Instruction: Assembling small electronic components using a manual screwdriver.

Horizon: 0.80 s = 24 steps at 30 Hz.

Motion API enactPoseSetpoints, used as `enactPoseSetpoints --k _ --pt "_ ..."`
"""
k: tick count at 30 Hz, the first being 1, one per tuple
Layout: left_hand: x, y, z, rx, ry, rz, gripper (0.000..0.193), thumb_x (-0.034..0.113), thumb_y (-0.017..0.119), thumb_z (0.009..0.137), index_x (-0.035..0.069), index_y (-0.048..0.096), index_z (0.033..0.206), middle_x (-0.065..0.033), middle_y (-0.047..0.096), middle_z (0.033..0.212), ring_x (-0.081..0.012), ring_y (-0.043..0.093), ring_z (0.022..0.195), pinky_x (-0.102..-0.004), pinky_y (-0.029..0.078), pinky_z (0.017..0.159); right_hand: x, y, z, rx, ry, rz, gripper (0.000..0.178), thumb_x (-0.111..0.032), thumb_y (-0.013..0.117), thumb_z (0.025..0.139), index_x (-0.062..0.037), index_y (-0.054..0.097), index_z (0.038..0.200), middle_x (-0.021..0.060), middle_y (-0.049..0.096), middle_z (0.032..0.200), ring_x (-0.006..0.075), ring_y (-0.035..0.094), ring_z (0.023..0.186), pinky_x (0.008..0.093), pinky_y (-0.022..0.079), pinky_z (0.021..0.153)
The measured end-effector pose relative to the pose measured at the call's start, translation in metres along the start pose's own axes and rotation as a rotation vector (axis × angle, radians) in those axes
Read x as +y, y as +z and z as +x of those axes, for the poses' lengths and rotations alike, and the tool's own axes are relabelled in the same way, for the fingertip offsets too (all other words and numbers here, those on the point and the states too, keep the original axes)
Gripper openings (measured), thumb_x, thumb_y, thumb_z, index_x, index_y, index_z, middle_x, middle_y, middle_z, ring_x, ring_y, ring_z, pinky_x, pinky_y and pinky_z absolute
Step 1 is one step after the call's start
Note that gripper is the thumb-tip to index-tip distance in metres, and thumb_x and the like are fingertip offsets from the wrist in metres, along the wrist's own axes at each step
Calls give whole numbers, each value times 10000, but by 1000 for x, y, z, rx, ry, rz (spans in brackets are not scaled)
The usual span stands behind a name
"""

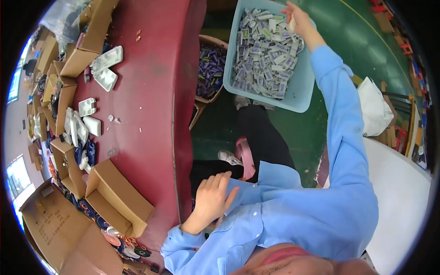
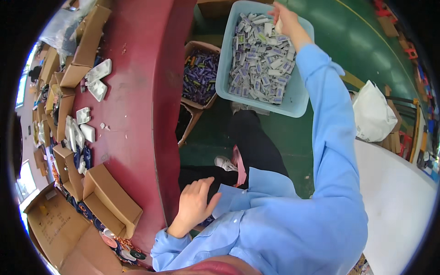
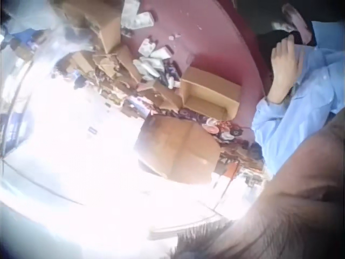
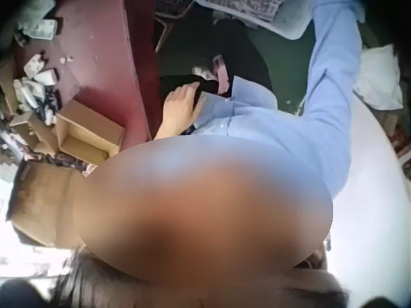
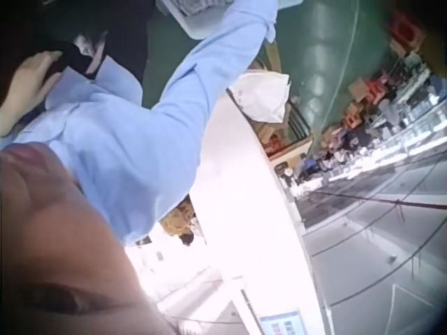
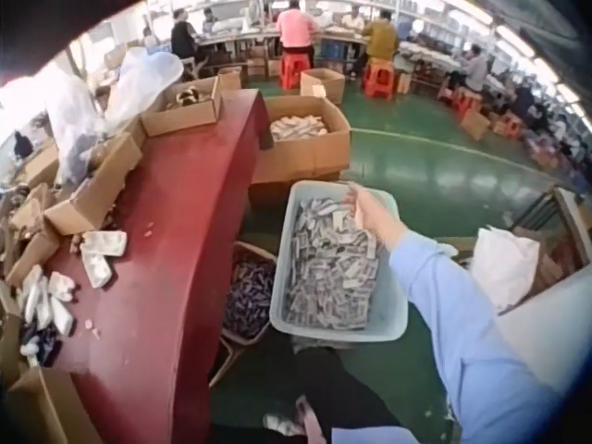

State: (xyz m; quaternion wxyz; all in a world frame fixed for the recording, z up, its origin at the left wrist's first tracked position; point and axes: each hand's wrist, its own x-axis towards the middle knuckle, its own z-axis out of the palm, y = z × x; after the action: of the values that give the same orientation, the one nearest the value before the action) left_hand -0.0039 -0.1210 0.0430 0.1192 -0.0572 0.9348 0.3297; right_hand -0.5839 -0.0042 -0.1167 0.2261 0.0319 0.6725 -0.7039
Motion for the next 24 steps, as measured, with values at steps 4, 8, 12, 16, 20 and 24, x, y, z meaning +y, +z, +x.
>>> enactPoseSetpoints --k 4,8,12,16,20,24 --pt "-1 -5 6 -68 -56 -25 473 251 701 802 -11 536 1160 -151 627 1058 -306 601 841 -393 467 714 90 2 -30 3 187 -217 351 -336 607 894 -8 599 1017 144 689 933 134 500 538 317 434 475" --pt "-14 1 18 -134 -158 -72 485 251 704 804 -18 528 1167 -171 623 1080 -330 598 870 -416 462 731 182 -24 -30 75 292 -303 315 -330 607 876 -35 612 987 139 671 873 141 487 539 328 418 470" --pt "-29 9 25 -220 -311 -152 434 200 661 833 -24 538 1183 -179 623 1093 -337 605 906 -416 468 792 263 -21 -13 170 372 -361 397 -375 571 895 0 618 1016 133 664 844 145 475 473 323 404 451" --pt "-34 27 32 -172 -925 -720 328 119 553 910 13 524 1219 -134 629 1118 -225 616 971 -317 476 854 338 13 5 54 380 -403 499 -434 543 894 26 632 1067 108 666 832 148 510 465 324 429 460" --pt "-60 67 13 -16 -1115 -759 273 104 527 942 5 531 1196 -131 632 1088 -192 606 967 -298 470 854 392 31 39 87 370 -384 477 -441 519 863 13 664 868 111 640 696 222 621 551 370 496 576" --pt "-72 83 -14 -45 -1205 -665 271 186 477 974 -11 586 1125 -108 623 891 -170 584 832 -284 462 757 436 67 80 134 440 -128 431 -368 530 891 19 634 1051 94 606 793 204 586 604 353 499 579"
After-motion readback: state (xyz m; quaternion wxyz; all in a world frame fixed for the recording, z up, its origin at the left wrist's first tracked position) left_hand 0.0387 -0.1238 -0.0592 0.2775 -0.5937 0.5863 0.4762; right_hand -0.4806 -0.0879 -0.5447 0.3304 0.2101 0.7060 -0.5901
